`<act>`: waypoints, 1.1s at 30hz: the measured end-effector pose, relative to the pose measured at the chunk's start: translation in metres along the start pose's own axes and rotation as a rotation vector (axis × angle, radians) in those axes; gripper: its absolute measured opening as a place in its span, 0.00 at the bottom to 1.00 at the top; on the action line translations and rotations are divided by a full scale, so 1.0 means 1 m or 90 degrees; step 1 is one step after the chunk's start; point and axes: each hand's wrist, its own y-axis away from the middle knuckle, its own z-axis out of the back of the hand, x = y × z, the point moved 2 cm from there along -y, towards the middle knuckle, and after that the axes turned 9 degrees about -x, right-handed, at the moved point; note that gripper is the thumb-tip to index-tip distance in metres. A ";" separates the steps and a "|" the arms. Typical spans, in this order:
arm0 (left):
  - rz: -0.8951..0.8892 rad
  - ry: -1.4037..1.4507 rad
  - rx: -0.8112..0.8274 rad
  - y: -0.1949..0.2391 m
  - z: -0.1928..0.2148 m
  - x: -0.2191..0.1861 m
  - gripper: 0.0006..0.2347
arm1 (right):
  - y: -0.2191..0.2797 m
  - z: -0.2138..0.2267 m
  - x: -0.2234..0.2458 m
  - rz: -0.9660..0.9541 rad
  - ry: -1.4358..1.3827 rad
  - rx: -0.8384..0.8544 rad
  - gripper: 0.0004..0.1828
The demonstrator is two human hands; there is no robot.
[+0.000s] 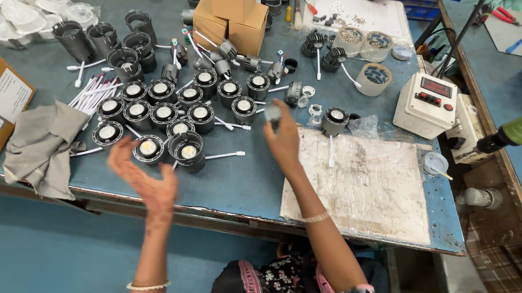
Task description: The person assembles LED light fixtures at a factory workstation. They place a light module into a housing, insert a screw, and use a green power drill to fasten the housing. The person repeats this process for multiple units, placing finished items on the table.
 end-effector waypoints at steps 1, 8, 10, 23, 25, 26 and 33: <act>0.024 0.031 0.006 0.006 -0.006 -0.013 0.29 | 0.006 0.012 0.001 -0.023 -0.071 -0.022 0.30; 0.093 0.060 0.238 0.035 -0.162 -0.048 0.41 | 0.099 0.120 -0.010 -0.385 -0.409 -0.142 0.28; 0.128 0.041 0.223 0.043 -0.199 -0.035 0.46 | 0.129 0.140 -0.016 -0.382 -0.402 -0.169 0.27; 0.248 0.148 0.145 0.049 -0.234 0.002 0.38 | 0.174 0.226 -0.009 -0.306 0.054 0.058 0.45; 0.254 0.179 0.147 0.040 -0.221 -0.021 0.37 | 0.165 0.233 0.003 -0.173 0.153 0.155 0.48; 0.256 0.193 0.147 0.033 -0.213 -0.034 0.37 | 0.161 0.235 0.009 -0.106 0.200 0.206 0.49; 0.292 0.497 0.262 -0.002 -0.157 -0.123 0.32 | 0.162 0.240 -0.002 -0.245 0.115 0.151 0.43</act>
